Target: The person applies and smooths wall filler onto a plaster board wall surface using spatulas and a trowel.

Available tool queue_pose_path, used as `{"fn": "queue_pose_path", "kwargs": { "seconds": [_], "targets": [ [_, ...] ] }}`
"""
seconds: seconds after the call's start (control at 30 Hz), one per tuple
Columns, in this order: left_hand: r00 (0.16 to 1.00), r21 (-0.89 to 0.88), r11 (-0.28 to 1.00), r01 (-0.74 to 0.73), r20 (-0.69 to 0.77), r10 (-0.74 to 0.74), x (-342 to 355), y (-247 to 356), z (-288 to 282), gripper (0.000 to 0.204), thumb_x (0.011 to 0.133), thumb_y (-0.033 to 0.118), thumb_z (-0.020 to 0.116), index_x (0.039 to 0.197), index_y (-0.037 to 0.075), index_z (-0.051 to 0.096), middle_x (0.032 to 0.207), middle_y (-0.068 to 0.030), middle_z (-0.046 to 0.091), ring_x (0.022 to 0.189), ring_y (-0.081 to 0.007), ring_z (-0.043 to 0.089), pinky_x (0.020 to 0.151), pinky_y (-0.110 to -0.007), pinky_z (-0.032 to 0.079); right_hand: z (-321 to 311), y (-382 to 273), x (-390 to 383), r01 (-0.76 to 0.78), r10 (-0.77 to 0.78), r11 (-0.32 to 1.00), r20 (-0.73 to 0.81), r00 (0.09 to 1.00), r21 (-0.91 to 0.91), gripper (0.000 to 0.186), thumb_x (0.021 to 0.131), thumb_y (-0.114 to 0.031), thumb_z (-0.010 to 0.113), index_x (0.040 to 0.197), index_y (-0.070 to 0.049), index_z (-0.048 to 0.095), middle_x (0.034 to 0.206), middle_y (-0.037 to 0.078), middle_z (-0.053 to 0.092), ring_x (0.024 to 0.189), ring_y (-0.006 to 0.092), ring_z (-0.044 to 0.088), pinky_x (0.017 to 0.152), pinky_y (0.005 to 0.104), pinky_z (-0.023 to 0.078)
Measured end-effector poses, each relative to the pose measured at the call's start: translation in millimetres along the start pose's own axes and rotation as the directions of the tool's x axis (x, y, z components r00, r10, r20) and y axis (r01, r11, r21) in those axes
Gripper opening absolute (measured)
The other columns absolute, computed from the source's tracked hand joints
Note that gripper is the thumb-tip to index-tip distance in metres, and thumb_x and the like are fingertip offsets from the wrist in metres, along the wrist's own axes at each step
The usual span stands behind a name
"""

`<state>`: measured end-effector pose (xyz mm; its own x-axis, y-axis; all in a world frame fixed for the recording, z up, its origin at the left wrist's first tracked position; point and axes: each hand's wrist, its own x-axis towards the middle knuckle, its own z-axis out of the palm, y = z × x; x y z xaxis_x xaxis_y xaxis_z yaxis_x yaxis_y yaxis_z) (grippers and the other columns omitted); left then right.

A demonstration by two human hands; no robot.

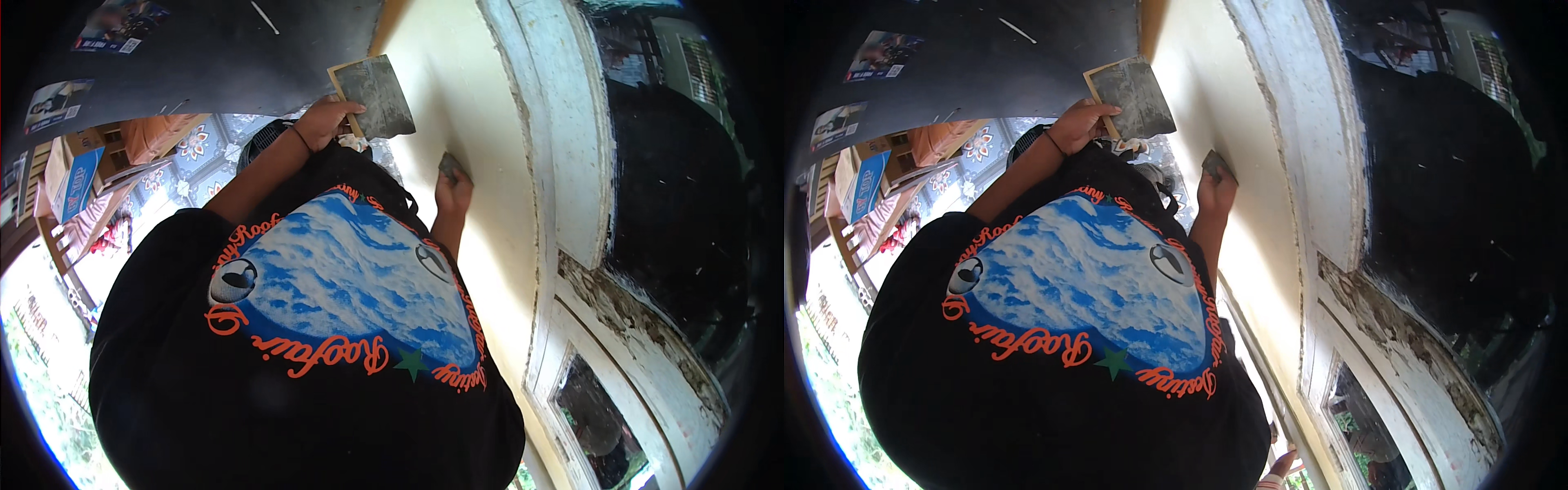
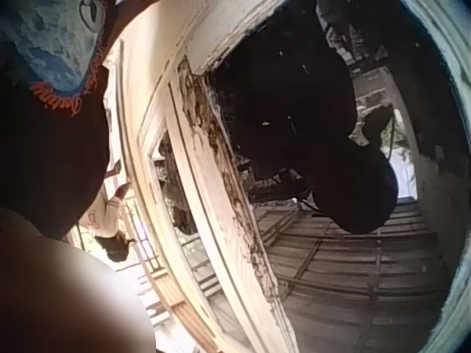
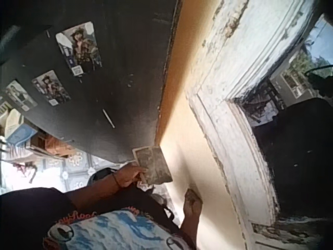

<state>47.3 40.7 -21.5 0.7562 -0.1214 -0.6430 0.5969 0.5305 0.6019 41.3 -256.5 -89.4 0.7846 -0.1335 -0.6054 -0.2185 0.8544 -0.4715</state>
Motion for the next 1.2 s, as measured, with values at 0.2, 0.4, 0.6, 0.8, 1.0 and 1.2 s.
{"fn": "queue_pose_path", "kwargs": {
  "seconds": [0.2,0.4,0.6,0.8,1.0,1.2],
  "targets": [
    [1.000,-0.032,0.999,0.022,0.011,-0.022,6.5,0.8,-12.3,0.027,0.078,0.008,0.054,0.102,-0.001,0.046,0.092,-0.0089,0.055,0.081,-0.0178,0.058,0.072,-0.029,0.049,-28.4,5.3,36.6,0.041,-0.039,0.995,0.025,0.999,-0.096,0.040,0.078,0.007,0.032,0.117,0.005,0.037,0.119,0.019,0.040,0.112,0.0337,0.038,0.096,0.0432,0.033],
    [0.999,-0.069,0.998,-0.010,0.033,0.012,6.8,1.3,-11.2,0.026,0.078,0.008,0.054,0.101,-0.001,0.047,0.091,-0.0084,0.056,0.080,-0.0171,0.058,0.072,-0.029,0.049,135.5,-60.1,-127.5,0.058,-0.070,0.993,0.116,0.991,0.103,0.035,0.081,0.003,0.028,0.113,0.017,0.030,0.119,0.027,0.037,0.111,0.0371,0.039,0.098,0.0428,0.032],
    [1.000,-0.047,0.999,0.015,0.025,-0.014,10.2,-0.7,-7.9,0.026,0.078,0.009,0.054,0.102,0.000,0.047,0.091,-0.0080,0.056,0.079,-0.0165,0.058,0.071,-0.029,0.049,76.0,-16.6,-36.3,-0.003,0.001,0.999,-0.044,0.999,-0.040,0.037,0.077,0.006,0.033,0.113,0.009,0.036,0.116,0.021,0.040,0.107,0.0353,0.042,0.094,0.0439,0.036],
    [1.000,-0.067,0.998,0.015,-0.012,-0.015,4.7,3.2,-14.9,0.031,0.075,0.007,0.056,0.103,-0.001,0.047,0.091,-0.0096,0.054,0.080,-0.0196,0.057,0.071,-0.031,0.049,33.1,19.4,36.2,-0.071,0.078,0.990,-0.055,0.995,0.124,0.037,0.077,0.006,0.033,0.113,0.004,0.039,0.113,0.019,0.042,0.102,0.0340,0.043,0.090,0.0445,0.038],
    [1.000,-0.148,0.989,-0.022,-0.022,0.019,4.3,4.7,-28.6,0.027,0.077,0.008,0.055,0.102,0.000,0.047,0.091,-0.0074,0.056,0.080,-0.0169,0.058,0.071,-0.029,0.049,166.0,-57.5,-119.4,-0.055,0.022,0.976,0.154,0.988,0.213,0.038,0.080,0.005,0.032,0.113,0.022,0.024,0.121,0.032,0.030,0.117,0.0393,0.030,0.102,0.0467,0.025],
    [1.000,-0.163,0.987,-0.014,-0.002,0.013,11.5,6.2,-27.6,0.032,0.075,0.006,0.056,0.104,-0.002,0.046,0.096,-0.0109,0.053,0.084,-0.0230,0.057,0.074,-0.035,0.048,137.7,-29.6,-60.9,-0.021,0.017,0.998,-0.069,0.997,-0.062,0.037,0.075,0.007,0.033,0.110,0.016,0.032,0.111,0.028,0.040,0.105,0.0395,0.041,0.095,0.0467,0.034]
  ]
}}
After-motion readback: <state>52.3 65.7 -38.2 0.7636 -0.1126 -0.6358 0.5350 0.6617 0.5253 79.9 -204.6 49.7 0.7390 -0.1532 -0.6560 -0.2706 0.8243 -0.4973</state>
